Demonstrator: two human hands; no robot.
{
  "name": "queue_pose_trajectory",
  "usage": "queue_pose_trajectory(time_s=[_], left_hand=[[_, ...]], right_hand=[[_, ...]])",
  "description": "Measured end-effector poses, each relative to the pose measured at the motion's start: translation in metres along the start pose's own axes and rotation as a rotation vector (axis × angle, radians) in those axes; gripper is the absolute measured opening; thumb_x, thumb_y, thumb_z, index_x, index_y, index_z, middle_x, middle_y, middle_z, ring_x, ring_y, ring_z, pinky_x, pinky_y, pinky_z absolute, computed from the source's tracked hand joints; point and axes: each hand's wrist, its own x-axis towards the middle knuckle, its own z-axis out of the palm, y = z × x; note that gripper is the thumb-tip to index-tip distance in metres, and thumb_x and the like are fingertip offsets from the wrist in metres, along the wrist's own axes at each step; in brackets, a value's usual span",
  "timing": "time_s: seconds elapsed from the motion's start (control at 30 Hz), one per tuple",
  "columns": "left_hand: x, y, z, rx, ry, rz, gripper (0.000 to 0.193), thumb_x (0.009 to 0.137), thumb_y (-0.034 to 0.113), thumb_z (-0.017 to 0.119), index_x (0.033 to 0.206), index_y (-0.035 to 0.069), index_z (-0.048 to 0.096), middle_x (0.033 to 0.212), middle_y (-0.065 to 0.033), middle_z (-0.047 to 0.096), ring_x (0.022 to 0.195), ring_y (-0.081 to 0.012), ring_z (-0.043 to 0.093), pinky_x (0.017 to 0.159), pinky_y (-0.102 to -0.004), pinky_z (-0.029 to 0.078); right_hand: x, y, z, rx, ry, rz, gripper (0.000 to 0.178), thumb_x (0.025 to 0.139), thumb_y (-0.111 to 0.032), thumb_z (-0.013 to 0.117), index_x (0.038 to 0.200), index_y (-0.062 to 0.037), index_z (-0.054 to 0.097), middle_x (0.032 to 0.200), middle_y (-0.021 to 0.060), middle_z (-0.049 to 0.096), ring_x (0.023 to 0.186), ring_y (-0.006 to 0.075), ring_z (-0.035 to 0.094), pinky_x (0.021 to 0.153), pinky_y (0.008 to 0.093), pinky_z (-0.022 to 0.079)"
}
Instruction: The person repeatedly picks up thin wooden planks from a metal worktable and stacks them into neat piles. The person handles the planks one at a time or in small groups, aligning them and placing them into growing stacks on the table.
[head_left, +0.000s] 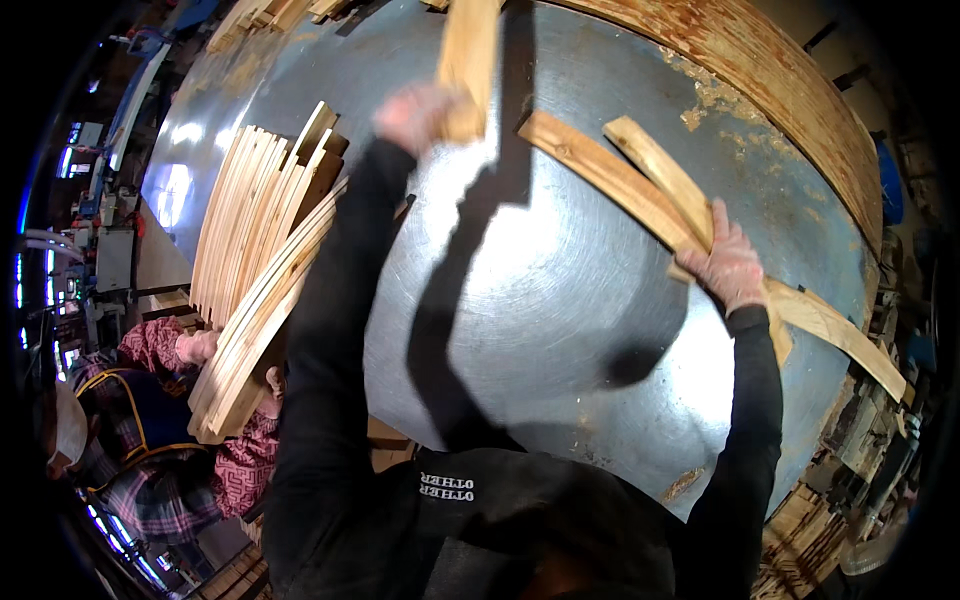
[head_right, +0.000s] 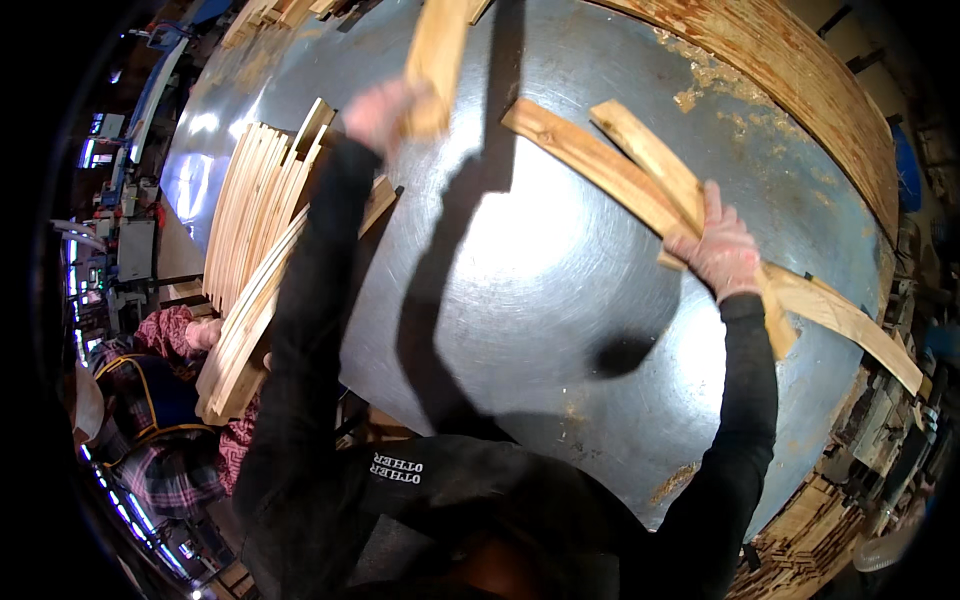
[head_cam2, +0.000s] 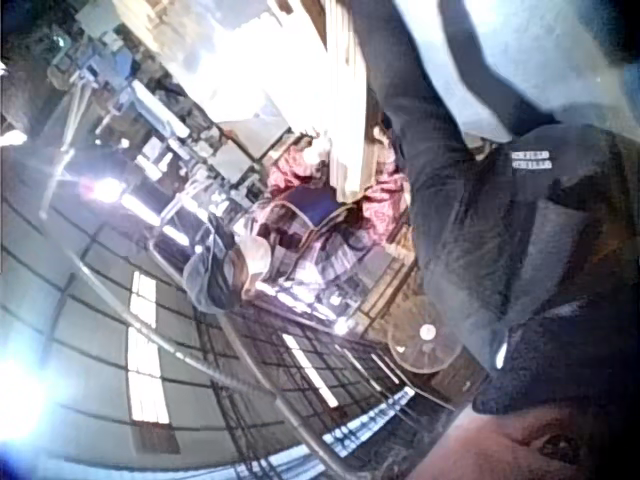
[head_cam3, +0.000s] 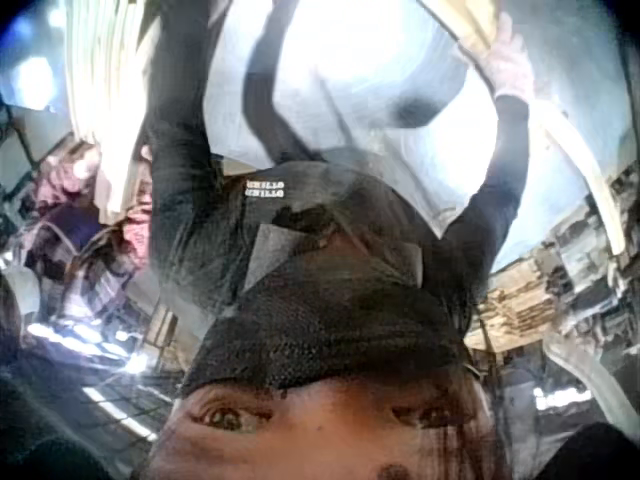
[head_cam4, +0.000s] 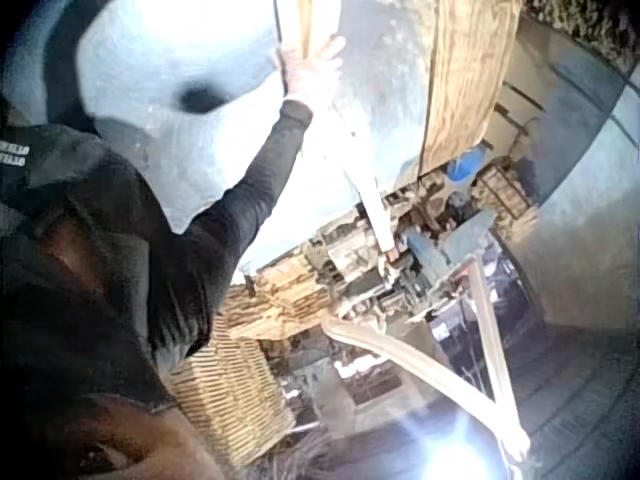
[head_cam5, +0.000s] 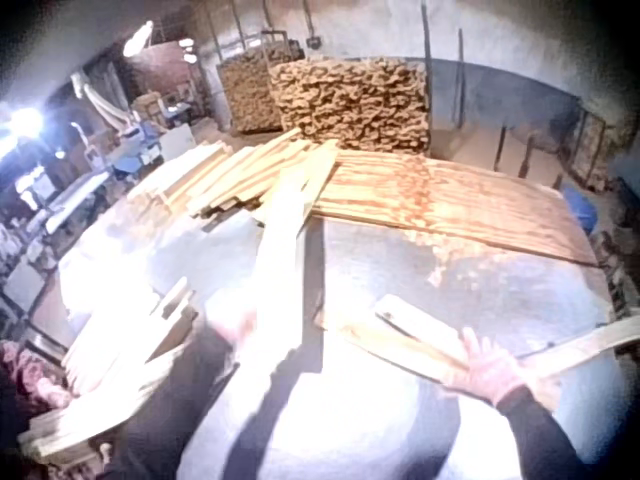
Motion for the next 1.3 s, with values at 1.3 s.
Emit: queue_pose_trajectory(time_s=[1.3], left_hand=[[-0.219, 0.268, 0.057, -1.997, -0.435, -1.081, 0.051, 0.081, 0.013, 0.076, 0.123, -0.003, 0.053, 0.101, -0.0079, 0.065, 0.09, -0.0165, 0.062, 0.081, -0.0326, 0.054]], right_hand=[[-0.176, 0.039, 0.051, -0.351, -0.276, -0.185, 0.115, 0.06, -0.045, 0.086, 0.151, -0.0109, 0.024, 0.142, 0.0161, 0.045, 0.138, 0.0293, 0.038, 0.119, 0.0502, 0.016]])
